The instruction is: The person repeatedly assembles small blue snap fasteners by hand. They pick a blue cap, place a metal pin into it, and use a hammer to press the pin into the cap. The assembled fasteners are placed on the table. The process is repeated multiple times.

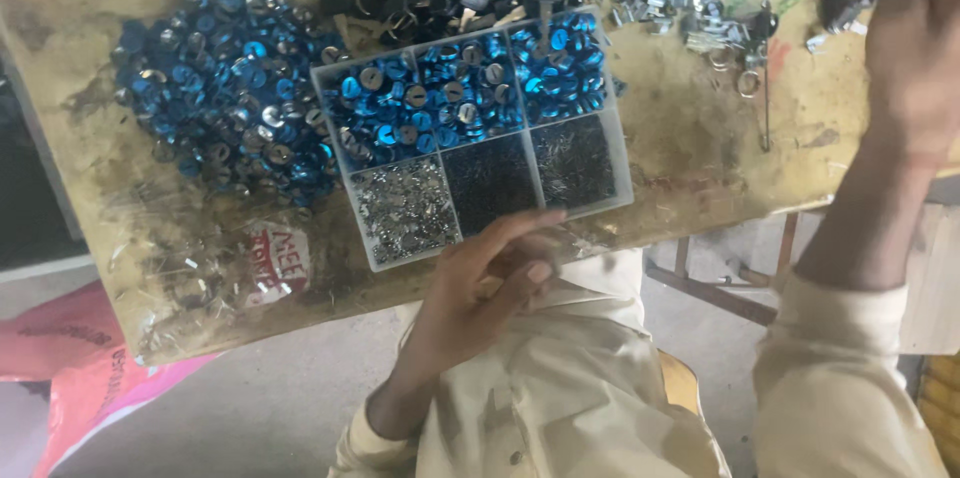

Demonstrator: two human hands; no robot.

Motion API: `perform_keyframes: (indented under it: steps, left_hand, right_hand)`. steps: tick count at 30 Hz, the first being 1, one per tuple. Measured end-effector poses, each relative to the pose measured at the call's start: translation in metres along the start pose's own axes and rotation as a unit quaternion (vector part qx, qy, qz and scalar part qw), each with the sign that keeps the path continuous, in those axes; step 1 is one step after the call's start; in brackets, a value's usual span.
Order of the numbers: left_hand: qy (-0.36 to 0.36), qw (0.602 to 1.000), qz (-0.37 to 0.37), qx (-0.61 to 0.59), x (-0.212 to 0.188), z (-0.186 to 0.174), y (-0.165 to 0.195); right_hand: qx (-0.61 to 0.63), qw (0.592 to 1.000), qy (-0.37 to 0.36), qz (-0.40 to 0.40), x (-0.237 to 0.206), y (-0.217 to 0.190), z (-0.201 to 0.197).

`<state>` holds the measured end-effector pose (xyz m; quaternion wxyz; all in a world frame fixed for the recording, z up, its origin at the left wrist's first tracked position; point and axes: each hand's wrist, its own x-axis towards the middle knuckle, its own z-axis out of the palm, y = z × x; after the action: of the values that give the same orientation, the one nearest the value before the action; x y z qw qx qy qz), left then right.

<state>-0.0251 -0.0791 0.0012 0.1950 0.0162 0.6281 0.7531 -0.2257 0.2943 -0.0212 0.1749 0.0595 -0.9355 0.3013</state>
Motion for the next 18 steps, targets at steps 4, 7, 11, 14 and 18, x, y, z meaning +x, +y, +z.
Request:
perform_keyframes:
  steps: [4, 7, 11, 14, 18]
  left_hand:
    - [0.032, 0.990, 0.133, -0.015, 0.012, 0.008, 0.010]
    - [0.037, 0.989, 0.137, -0.043, 0.022, 0.014, 0.007]
    - [0.087, 0.993, 0.051, -0.061, 0.024, 0.007, -0.005]
    - [0.090, 0.991, 0.088, -0.050, 0.014, -0.003, -0.011]
    - [0.053, 0.995, 0.076, -0.032, 0.007, -0.007, -0.009]
  right_hand:
    - [0.269, 0.955, -0.118, -0.045, -0.059, -0.106, -0.006]
    - [0.389, 0.888, -0.236, -0.068, -0.089, -0.166, 0.011]
    - [0.376, 0.873, -0.261, -0.171, -0.081, -0.189, 0.019]
    - [0.206, 0.881, -0.322, -0.278, -0.075, -0.191, 0.008]
    - [0.154, 0.893, -0.310, -0.288, -0.078, -0.200, 0.004]
